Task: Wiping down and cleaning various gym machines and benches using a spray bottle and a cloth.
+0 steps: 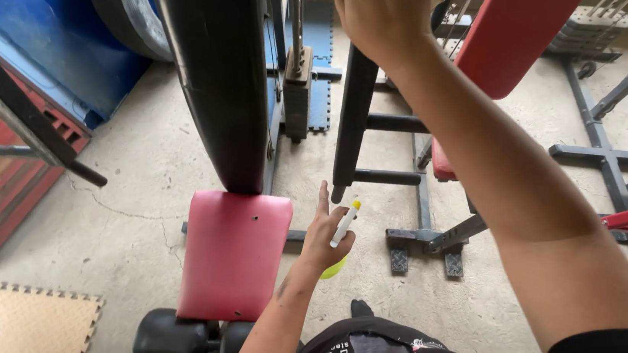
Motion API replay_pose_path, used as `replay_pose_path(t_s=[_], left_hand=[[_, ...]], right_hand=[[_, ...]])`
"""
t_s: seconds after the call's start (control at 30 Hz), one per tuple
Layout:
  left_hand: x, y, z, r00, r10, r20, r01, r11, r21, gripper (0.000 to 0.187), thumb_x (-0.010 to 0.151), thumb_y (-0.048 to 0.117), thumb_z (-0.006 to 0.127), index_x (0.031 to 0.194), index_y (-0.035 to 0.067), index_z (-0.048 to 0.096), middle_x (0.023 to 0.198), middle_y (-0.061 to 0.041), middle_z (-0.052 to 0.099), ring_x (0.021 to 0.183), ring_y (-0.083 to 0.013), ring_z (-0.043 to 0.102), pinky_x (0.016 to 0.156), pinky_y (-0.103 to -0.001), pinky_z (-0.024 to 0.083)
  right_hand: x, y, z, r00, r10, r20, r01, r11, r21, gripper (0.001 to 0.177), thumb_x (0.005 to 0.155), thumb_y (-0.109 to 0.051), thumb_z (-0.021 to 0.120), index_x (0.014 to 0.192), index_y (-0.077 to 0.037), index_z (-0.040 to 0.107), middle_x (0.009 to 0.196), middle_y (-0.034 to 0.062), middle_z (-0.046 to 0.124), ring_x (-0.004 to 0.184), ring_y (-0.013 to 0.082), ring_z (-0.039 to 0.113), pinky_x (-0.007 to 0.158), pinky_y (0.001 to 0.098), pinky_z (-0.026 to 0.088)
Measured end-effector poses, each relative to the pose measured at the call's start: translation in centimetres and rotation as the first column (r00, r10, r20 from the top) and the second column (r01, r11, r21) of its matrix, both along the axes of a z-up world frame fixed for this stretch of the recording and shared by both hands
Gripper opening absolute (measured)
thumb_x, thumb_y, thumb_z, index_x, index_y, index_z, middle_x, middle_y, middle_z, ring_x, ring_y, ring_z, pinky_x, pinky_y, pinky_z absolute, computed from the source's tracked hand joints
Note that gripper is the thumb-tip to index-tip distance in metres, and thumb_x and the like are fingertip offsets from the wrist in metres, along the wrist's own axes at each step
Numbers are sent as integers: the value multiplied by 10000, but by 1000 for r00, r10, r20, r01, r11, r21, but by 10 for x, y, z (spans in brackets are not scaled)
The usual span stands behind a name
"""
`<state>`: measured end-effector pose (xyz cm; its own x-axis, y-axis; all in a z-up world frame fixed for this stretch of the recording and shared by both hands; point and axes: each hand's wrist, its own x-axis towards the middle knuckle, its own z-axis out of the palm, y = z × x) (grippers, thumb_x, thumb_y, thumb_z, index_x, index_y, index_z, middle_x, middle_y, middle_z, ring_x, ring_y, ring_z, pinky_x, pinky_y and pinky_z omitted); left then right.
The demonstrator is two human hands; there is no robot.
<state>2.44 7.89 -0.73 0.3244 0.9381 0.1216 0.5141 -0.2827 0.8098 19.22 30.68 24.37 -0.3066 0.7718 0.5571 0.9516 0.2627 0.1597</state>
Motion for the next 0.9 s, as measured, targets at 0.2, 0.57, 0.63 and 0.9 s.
replay_pose_path(t_s=[0.2,0.57,0.63,0.9], left_hand=[[-1,-17,-30,991,19,135,-49,974,221,369,723,73,733,1090,114,739,1605,-337,270,1252,-501,576,921,-436,564],[-26,-59,-60,975,145,168,-152,988,29,442,803,120,693,1237,52,640,1127,-161,703,1042,-379,671,888,-437,541],[-30,-73,-75,963,191,189,-207,976,73,450,810,118,704,1248,42,635,1147,-169,694,1077,-394,655,915,-445,526],[-33,-127,-83,894,441,83,-429,894,-130,479,814,152,709,1271,82,584,1149,-118,691,1075,-327,669,917,-429,517]], right_hand=[[-10,-43,-36,849,-44,527,-224,873,433,543,1146,-506,472,1343,-34,653,1371,169,631,1417,324,470,1195,531,296],[-26,-130,-279,743,426,516,-493,870,-10,302,1011,-264,546,866,-63,719,867,90,732,843,214,660,974,351,425],[-31,-151,-297,697,487,526,-517,850,-101,293,957,-295,561,838,-76,716,837,73,726,838,222,668,946,361,418],[-7,-187,-436,56,-881,-470,-850,205,-485,541,1071,-467,509,1310,0,641,1220,183,692,1113,302,631,898,404,567]])
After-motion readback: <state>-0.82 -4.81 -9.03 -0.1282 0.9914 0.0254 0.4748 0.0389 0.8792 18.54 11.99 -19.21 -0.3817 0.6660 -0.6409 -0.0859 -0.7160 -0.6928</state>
